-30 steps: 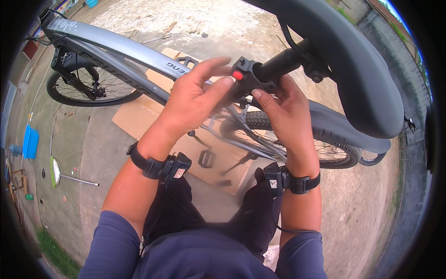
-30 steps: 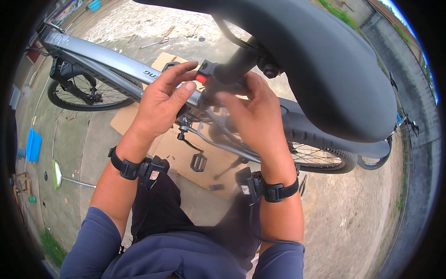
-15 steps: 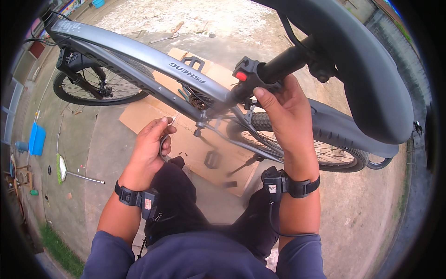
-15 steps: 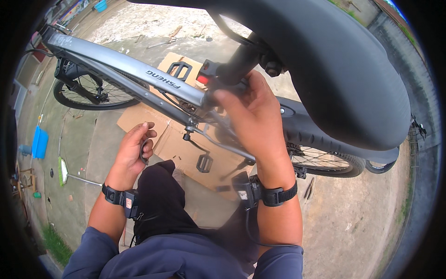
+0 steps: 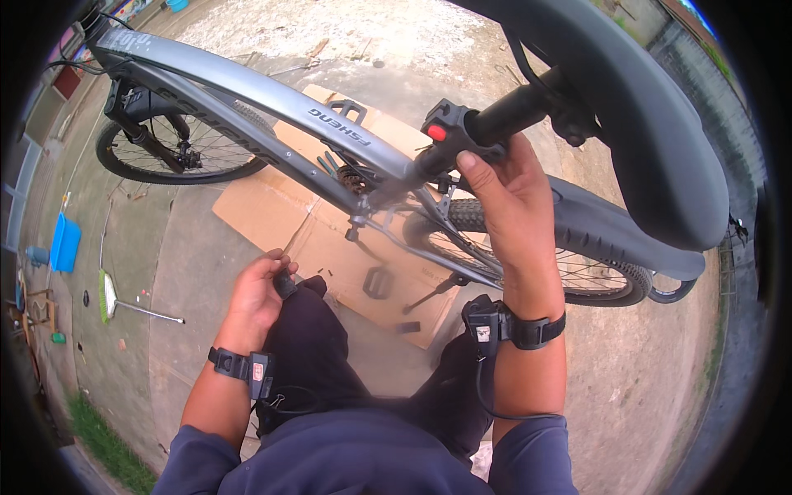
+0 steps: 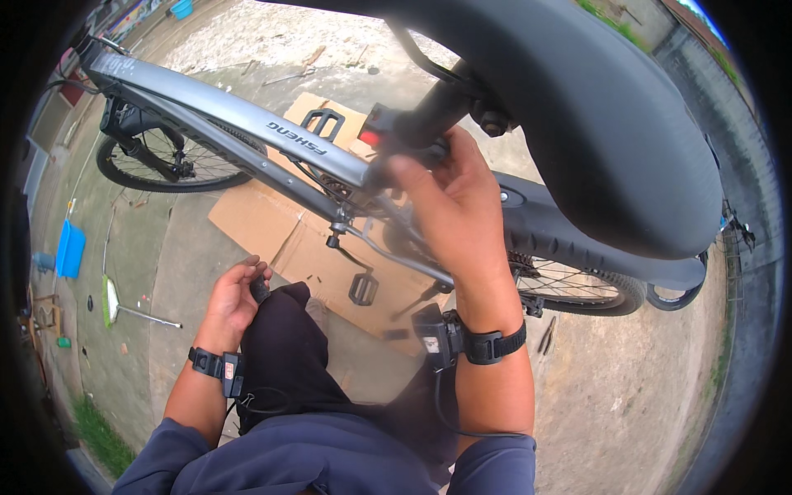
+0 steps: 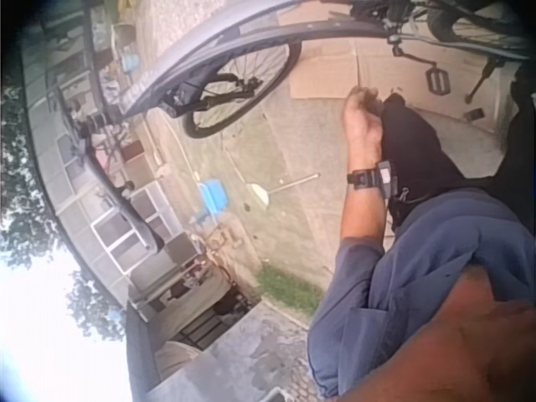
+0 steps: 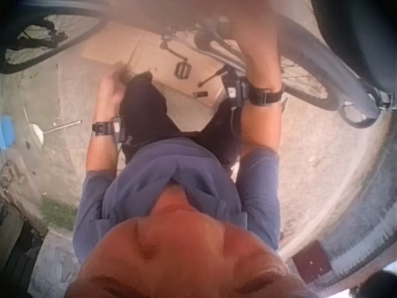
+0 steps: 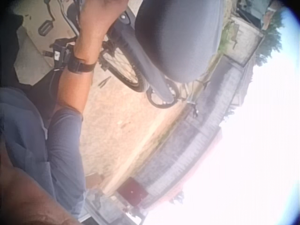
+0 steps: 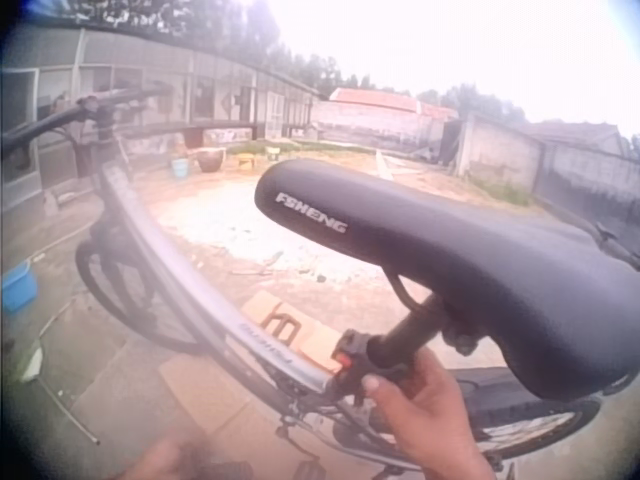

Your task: The person assembles a mounting bracket and attaches it to the seat post of a bicycle by hand. They insert a rubber shim into the bracket and then clamp the assembly around the metal post.

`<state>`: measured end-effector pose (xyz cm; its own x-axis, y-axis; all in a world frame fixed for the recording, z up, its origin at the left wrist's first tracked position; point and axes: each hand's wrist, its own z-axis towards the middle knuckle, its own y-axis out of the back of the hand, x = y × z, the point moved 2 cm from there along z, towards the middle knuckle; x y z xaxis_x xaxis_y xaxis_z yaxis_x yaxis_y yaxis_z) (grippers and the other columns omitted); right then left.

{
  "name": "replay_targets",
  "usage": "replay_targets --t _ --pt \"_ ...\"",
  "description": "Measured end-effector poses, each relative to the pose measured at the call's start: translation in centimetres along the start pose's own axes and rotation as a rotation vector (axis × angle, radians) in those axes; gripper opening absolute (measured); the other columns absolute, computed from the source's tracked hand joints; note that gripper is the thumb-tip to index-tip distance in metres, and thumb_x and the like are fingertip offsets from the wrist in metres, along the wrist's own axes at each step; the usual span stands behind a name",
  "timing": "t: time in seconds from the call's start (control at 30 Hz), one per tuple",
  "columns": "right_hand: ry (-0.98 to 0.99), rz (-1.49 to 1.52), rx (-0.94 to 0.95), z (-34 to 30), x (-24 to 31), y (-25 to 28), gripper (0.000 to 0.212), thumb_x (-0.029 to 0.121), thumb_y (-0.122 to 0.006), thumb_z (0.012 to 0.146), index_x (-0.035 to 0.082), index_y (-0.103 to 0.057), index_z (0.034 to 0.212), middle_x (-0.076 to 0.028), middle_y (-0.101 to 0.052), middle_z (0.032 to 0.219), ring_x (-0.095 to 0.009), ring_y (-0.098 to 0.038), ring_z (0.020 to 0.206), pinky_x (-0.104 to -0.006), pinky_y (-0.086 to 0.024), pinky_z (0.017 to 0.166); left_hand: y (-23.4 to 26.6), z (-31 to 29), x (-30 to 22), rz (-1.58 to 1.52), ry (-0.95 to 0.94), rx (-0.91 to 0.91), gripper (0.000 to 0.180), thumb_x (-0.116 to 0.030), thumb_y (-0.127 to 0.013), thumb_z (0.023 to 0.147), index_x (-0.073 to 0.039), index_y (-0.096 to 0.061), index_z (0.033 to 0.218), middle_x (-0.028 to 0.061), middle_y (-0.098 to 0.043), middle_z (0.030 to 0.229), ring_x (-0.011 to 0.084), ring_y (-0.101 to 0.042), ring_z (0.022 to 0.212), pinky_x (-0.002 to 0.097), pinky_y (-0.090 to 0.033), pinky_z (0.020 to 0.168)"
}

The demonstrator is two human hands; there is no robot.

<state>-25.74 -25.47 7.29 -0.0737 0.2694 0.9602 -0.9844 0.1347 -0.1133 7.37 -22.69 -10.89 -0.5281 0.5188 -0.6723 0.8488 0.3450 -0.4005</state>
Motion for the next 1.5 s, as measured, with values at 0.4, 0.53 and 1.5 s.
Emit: replay_targets --t 0.4,0.53,1.5 --pt "-0.012 0.008 -0.027 -0.1 -0.8 0.5 0.047 0.009 -0.068 0.098 -0.007 -0.045 0.137 -0.014 -0.067 0.119 -0.018 -0.065 0.111 -0.0327 -0.050 0.101 -0.1 -0.5 0.4 0.051 -0.080 0.052 0.058 0.018 -0.039 0.073 0.013 -0.053 0.128 0.0233 -0.061 0.122 0.0312 -0.063 0.108 0.0380 -0.053 0.096" --pt "-0.003 0.038 -0.033 -0.2 -0.6 0.5 0.043 0.006 -0.067 0.097 -0.008 -0.048 0.133 -0.012 -0.066 0.118 -0.013 -0.064 0.107 -0.0262 -0.050 0.094 0.1 -0.5 0.5 0.065 -0.082 0.051 0.057 0.019 -0.039 0.072 0.013 -0.054 0.127 0.0235 -0.061 0.121 0.0309 -0.063 0.107 0.0375 -0.053 0.098" --pt "0.063 -0.091 -0.076 -2.1 1.0 0.3 0.048 0.005 -0.068 0.094 -0.010 -0.046 0.134 -0.019 -0.060 0.132 -0.025 -0.062 0.123 -0.0362 -0.051 0.103 -21.4 -6.1 -5.3 0.398 -0.544 0.675 0.030 -0.018 -0.069 0.099 0.000 -0.061 0.122 0.0018 -0.065 0.091 0.0041 -0.053 0.070 0.0175 -0.039 0.057"
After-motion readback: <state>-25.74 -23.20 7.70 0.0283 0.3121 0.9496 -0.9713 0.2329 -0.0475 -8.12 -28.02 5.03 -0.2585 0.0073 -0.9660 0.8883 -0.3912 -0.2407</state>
